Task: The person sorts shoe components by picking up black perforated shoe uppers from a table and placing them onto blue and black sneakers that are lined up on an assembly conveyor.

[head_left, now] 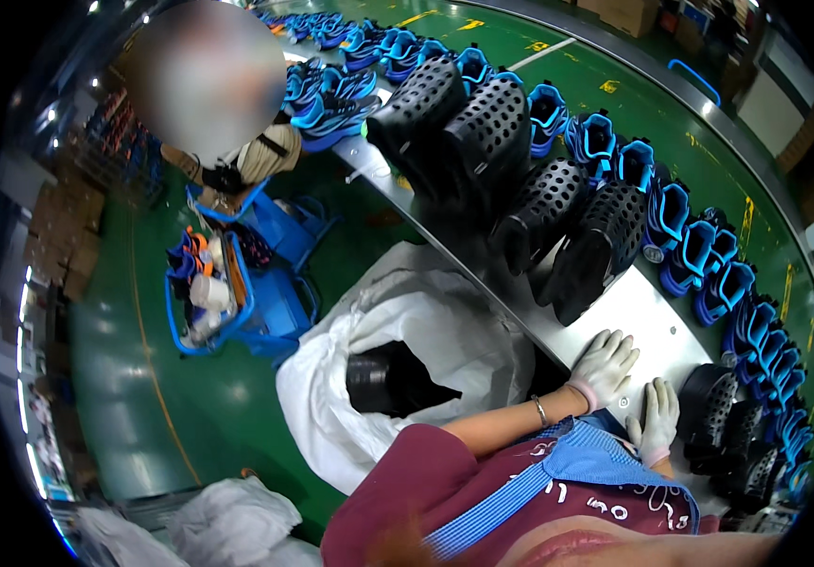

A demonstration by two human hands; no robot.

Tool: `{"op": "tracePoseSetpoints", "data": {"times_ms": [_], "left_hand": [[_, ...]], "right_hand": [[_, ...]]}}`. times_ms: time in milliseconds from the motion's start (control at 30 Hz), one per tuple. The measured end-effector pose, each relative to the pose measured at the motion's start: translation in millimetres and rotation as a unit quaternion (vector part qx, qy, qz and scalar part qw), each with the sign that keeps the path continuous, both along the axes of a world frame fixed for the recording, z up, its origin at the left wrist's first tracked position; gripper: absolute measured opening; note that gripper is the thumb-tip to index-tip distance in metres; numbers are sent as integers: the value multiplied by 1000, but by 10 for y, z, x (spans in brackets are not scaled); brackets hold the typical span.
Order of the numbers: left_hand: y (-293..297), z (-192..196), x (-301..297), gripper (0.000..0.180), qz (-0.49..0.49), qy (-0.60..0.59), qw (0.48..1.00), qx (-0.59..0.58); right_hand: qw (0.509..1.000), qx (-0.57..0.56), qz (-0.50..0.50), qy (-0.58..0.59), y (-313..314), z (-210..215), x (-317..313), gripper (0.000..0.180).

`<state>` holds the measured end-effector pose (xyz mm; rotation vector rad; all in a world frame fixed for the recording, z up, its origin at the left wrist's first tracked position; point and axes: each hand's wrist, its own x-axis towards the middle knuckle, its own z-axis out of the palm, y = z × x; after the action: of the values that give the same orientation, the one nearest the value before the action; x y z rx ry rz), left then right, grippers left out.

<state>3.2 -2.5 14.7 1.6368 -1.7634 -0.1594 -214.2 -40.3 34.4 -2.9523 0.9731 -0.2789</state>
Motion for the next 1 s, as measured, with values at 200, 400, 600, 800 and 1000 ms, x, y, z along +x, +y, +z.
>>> {"op": "tracePoseSetpoints", "data": {"times_ms": [200,400,600,800,1000], "left_hand": [[-297,-44,108,17,-6,-27,999,-21],[-228,51,174,26,-33,7,999,-34],[-224,81,124,30,-33,-20,999,-15],[-249,76,73,28,-38,-34,998,-34],[-220,72,-5,29,-31,-59,996,-57]], "right_hand": [[999,47,0,-22,12,110,137,66],[998,53,-11,-39,-2,102,132,60],[996,69,-18,-55,-13,189,141,50],[995,68,-22,-67,-51,147,72,45],[994,56,-8,-92,-70,67,-7,46]]}}
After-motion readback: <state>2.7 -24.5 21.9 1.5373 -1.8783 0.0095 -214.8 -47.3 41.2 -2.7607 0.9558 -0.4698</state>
